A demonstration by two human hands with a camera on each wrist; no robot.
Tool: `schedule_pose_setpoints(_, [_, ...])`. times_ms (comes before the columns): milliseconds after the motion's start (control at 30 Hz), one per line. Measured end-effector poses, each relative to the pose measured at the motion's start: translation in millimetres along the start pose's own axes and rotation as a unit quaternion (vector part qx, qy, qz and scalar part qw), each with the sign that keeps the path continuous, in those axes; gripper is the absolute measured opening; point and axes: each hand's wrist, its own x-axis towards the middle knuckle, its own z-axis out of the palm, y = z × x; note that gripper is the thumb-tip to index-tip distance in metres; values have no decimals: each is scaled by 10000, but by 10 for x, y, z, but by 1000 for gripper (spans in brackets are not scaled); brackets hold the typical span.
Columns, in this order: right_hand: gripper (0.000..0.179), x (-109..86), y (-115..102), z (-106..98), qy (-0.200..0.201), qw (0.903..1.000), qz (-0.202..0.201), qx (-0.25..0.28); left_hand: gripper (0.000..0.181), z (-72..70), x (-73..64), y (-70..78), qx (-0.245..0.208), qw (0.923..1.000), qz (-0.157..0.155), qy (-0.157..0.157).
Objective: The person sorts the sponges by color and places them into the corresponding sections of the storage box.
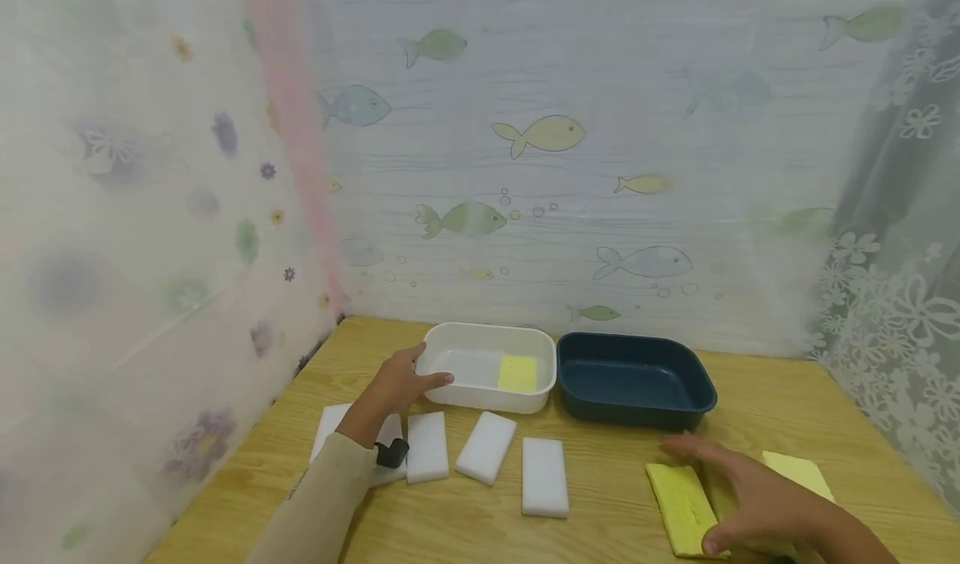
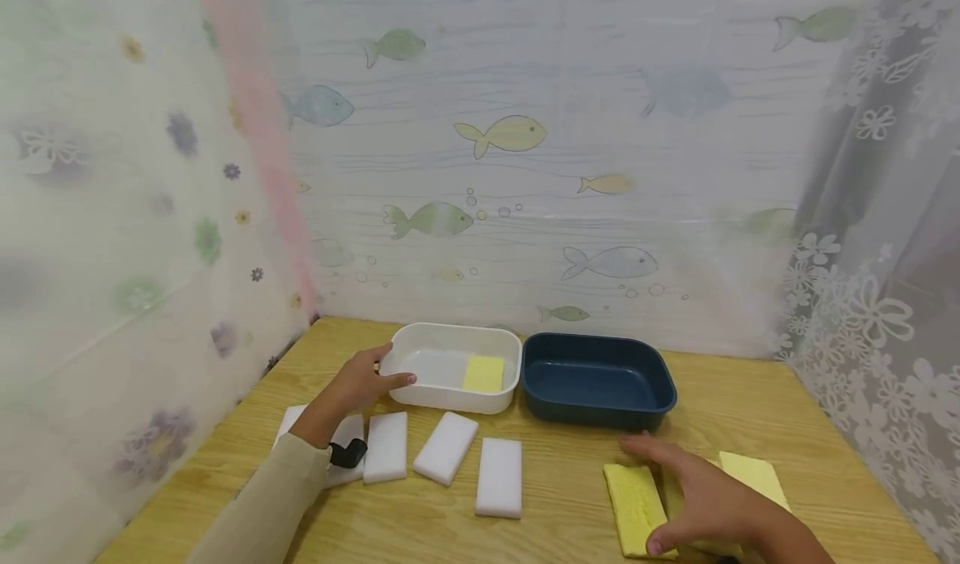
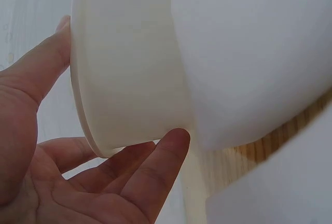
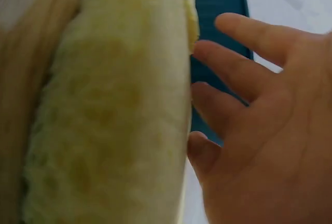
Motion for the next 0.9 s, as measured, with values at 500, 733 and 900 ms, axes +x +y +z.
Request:
schedule_pose_setpoints(500, [104,25,51,89,-52,9959,-275,-855,106,-30,-10,19,-25,10000,-39,-30])
schedule_pose_setpoints(733, [103,53,-26,112,27,9956,184,-923,105,-15,-21,26,-15,10000,-47,-7])
schedule_pose_setpoints(900, [108,126,-109,126,19,9910,699,-1141,106,-15,-25,30,-3,10000,-72,-25])
